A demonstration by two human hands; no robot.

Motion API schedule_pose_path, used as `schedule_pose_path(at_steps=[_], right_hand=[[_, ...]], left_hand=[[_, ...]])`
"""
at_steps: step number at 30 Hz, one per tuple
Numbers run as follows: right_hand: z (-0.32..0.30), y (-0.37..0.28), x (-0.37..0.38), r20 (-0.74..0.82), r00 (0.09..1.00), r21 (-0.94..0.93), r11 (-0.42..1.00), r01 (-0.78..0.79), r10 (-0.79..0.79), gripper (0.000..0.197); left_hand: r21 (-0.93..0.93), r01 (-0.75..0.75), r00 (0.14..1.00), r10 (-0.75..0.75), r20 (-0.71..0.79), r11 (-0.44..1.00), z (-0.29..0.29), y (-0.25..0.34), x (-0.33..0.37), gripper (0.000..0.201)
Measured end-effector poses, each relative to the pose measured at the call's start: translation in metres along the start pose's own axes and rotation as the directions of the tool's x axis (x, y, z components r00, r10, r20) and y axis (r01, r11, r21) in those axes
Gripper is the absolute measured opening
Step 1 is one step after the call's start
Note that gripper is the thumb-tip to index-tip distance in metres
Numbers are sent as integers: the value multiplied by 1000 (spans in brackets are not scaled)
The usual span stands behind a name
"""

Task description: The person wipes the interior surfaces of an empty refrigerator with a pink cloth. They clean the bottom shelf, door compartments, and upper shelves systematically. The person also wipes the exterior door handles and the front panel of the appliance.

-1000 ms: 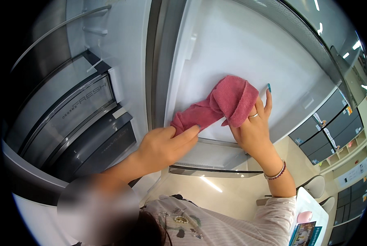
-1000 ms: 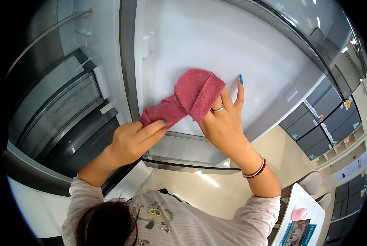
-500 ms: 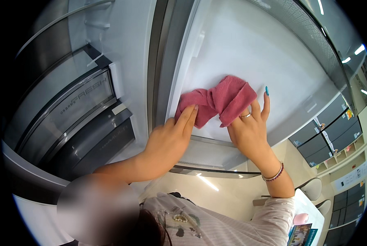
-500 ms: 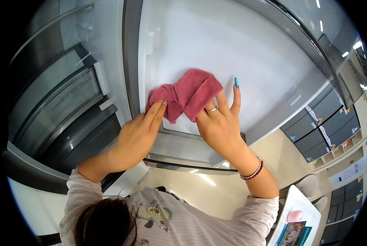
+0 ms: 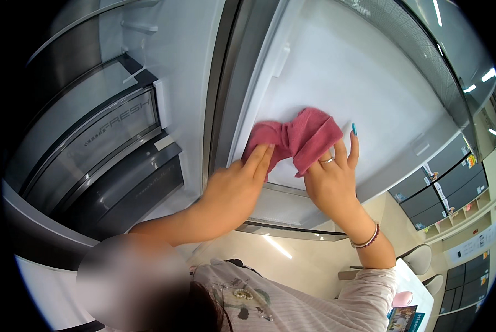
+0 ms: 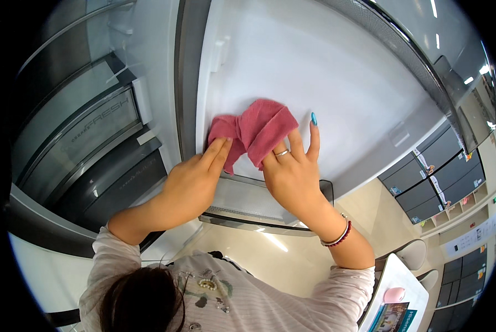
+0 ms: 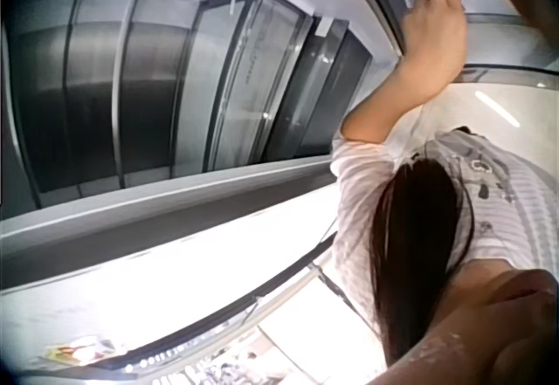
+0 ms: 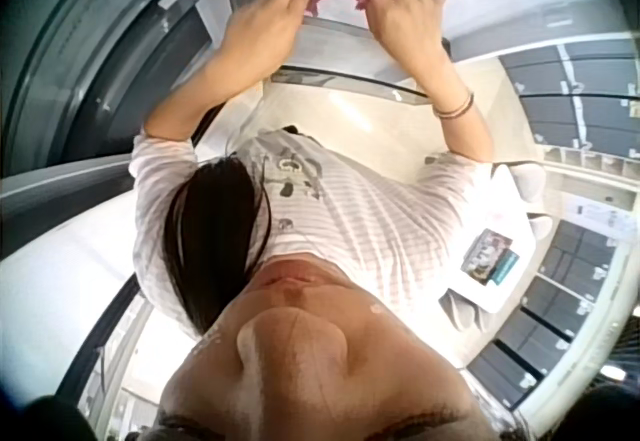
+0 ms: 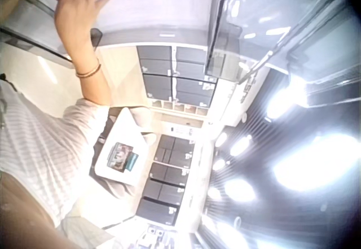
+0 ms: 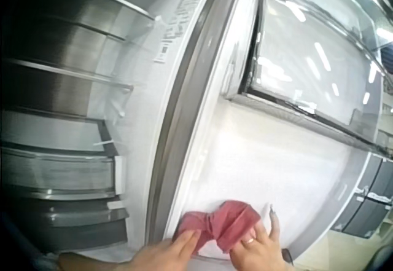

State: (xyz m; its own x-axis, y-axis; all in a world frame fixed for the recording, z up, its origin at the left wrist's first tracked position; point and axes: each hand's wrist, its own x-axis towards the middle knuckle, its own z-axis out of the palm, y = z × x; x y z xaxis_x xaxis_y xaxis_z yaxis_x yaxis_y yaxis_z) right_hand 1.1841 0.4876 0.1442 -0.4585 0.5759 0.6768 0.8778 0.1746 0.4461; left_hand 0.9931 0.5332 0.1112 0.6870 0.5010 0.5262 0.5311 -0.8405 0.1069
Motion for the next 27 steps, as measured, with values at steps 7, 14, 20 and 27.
schedule_pose_path(at_steps=[7,14,20,27], right_hand=[[-6,-2,-4,55,998,0,1000,15,-15,22],[-8,-5,-5,81,997,3,1000,-1,1,26],[-12,-6,-2,82,996,2,999,-40,39,29],[-9,-12,-13,141,989,77,996,-47,36,30]], left_hand=[[-91,-13,1000,10,-26,996,0,0,-5,63],[-113,43,993,-30,118,993,-1,7,-6,62],[-132,-15,998,5,-69,991,-1,4,0,61],[-87,102,980,-85,180,991,-7,14,-8,59]])
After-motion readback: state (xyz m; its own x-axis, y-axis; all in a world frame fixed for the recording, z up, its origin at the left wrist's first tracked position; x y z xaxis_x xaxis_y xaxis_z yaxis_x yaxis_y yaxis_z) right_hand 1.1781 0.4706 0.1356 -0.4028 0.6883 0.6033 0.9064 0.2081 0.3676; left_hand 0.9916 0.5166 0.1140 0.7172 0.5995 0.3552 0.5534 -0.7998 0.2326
